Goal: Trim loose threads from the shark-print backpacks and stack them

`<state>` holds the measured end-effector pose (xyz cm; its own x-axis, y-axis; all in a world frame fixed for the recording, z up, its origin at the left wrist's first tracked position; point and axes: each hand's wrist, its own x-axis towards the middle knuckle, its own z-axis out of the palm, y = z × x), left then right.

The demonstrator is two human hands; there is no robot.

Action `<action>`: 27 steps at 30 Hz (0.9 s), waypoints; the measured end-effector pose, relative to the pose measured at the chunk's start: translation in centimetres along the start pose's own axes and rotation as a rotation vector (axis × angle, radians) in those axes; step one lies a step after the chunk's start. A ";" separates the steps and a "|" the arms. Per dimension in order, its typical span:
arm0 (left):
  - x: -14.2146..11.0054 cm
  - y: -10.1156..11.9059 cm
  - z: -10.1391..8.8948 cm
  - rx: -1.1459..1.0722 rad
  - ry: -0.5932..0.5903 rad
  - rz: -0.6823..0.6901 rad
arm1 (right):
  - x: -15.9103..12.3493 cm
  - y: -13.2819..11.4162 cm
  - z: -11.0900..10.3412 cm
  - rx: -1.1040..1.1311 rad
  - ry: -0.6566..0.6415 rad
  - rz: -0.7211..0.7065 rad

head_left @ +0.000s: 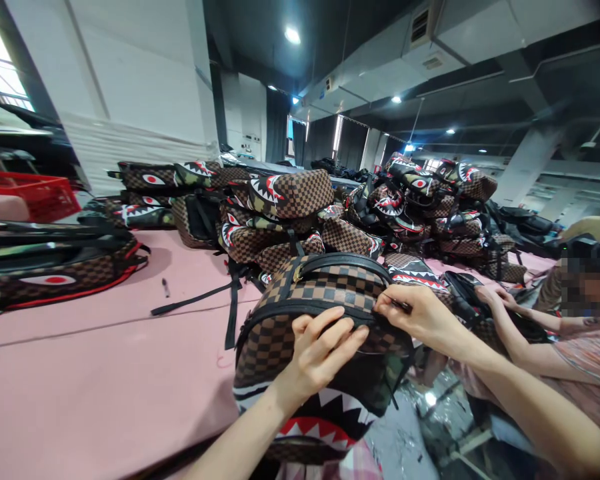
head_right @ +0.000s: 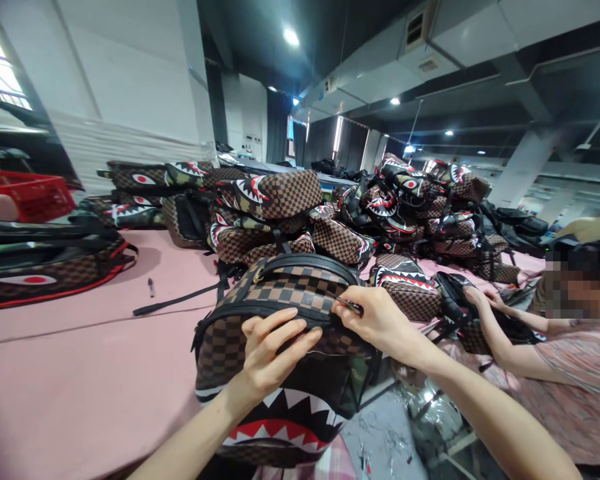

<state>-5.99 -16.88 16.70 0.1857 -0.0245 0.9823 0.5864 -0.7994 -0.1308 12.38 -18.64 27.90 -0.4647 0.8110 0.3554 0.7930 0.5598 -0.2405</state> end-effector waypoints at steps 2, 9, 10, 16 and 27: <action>0.1 -0.1 0.0 0.004 -0.004 -0.001 | -0.2 0.6 -0.1 0.108 0.014 -0.004; -0.2 -0.2 0.2 -0.045 0.005 0.020 | -0.4 -0.2 0.8 -0.119 0.115 -0.262; -0.2 -0.2 0.2 -0.051 0.006 0.021 | -0.4 -0.4 0.7 -0.168 0.098 -0.284; -0.1 -0.3 -0.1 -0.043 -0.036 0.000 | -0.9 -0.3 -2.2 -0.477 0.152 -0.253; 0.0 -0.3 0.2 -0.040 -0.018 -0.020 | -0.8 -0.3 -4.0 -0.642 0.183 -0.618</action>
<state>-5.96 -16.54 16.68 0.1884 0.0018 0.9821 0.5585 -0.8227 -0.1057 14.11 -20.18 31.32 -0.8536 0.3277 0.4049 0.5159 0.6394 0.5702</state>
